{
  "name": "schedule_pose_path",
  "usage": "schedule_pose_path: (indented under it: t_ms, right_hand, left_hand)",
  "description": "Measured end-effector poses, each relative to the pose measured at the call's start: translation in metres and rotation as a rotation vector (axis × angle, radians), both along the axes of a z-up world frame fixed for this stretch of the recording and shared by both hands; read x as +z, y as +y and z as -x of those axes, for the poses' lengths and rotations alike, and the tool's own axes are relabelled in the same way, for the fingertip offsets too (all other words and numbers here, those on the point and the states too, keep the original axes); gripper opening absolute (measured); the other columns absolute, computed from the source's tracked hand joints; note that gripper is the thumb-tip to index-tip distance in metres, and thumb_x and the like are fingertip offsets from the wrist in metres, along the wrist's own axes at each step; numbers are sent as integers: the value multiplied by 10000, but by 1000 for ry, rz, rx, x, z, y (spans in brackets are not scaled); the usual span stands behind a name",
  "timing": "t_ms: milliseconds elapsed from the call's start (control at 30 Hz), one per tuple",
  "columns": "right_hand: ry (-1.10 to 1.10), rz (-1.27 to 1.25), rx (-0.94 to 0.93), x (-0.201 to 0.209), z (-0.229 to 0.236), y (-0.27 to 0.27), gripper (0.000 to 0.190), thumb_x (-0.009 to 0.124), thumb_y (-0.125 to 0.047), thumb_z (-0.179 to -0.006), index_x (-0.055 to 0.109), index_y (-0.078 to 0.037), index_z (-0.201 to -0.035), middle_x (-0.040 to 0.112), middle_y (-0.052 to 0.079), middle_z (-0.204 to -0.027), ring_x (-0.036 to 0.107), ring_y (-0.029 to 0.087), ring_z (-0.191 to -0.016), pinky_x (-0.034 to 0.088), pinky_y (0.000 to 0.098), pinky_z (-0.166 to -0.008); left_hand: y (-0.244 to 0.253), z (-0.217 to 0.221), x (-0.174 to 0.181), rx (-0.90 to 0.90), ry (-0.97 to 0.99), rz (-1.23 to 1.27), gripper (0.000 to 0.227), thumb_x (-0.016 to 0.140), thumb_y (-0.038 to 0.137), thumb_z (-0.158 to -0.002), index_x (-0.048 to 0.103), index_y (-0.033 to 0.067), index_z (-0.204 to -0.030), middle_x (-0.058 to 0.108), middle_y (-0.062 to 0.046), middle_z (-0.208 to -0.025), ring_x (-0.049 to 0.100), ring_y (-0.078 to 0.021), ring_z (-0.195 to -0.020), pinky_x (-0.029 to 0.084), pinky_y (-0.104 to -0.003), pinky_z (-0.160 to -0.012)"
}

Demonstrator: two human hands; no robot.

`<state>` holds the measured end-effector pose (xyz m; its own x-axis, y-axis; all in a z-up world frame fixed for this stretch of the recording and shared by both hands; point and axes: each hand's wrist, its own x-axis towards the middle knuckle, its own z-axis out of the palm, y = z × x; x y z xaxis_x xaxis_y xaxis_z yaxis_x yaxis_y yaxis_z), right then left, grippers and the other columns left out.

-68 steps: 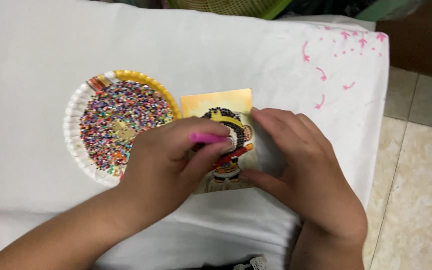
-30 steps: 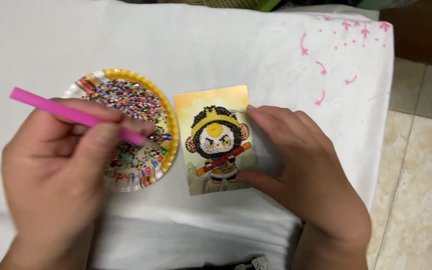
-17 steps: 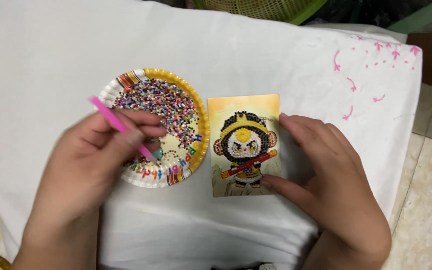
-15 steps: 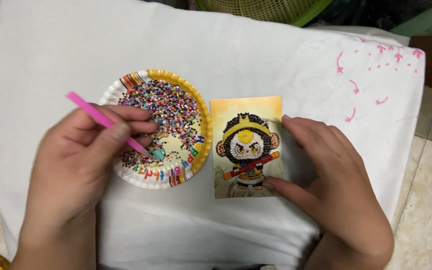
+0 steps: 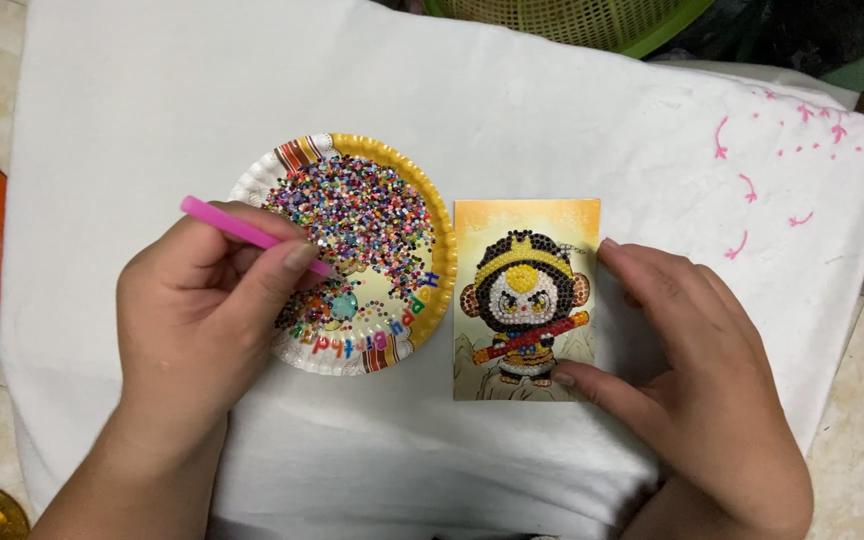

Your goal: Placing small colorful beads onto a sticky picture of a character using a stylus tool.

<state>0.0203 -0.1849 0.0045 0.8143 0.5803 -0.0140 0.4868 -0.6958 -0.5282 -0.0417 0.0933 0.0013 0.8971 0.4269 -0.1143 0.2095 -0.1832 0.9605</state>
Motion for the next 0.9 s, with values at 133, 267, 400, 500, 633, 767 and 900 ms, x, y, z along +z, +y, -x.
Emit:
schedule_pose_path:
  t_ms: [133,267,400,500,633,767,900]
  right_hand:
    - [-6,-16,3,0,1,1,809,797,-318,-626,474,-26,-1308,558,128,-1268,535,273,-1139,410,387,-941]
    - [0,-10,0,1,0,2,805,796,-321,-624,477,-30,-1303,562,118,-1257,538,262,-1125,411,375,-931]
    - [7,-6,-2,1,0,2,792,790,-315,-629,480,-27,-1298,563,119,-1258,535,265,-1129,405,381,-943]
    - [0,-11,-4,2,0,3,801,799,-322,-622,483,-30,-1298,569,117,-1243,542,260,-1116,413,374,-937]
    - [1,-15,1,1,0,2,796,790,-318,-633,475,-23,-1301,563,125,-1253,541,266,-1119,408,376,-931]
    - [2,-14,-3,1,1,2,806,795,-321,-627,474,-29,-1306,564,125,-1254,543,262,-1119,411,372,-930]
    - [4,-15,-9,2,1,2,799,798,-309,-625,479,-31,-1303,564,118,-1251,541,257,-1119,411,369,-933]
  left_hand:
    - [2,1,-2,-40,27,3,43,643,10,-851,614,0,-881,674,-98,-747,643,-123,-677,547,-218,-639]
    - [4,3,-1,-136,43,-182,37,678,59,-837,651,52,-860,686,-32,-739,621,-76,-664,516,-200,-632]
    - [4,4,-2,-210,9,-347,33,686,88,-840,668,107,-820,654,32,-698,526,-45,-576,422,-186,-558]
    - [4,3,-5,-195,-2,-391,72,722,97,-833,655,104,-805,615,34,-678,461,-52,-544,378,-192,-527]
    - [4,2,-5,-177,5,-358,73,722,87,-833,653,91,-812,644,27,-733,485,-51,-569,400,-187,-549]
    - [2,3,-2,-116,-38,-376,57,708,48,-854,663,71,-829,662,2,-770,532,-62,-618,428,-189,-592]
    - [2,2,-2,-122,-28,-395,77,720,60,-841,654,82,-807,656,9,-749,532,-61,-603,424,-192,-590]
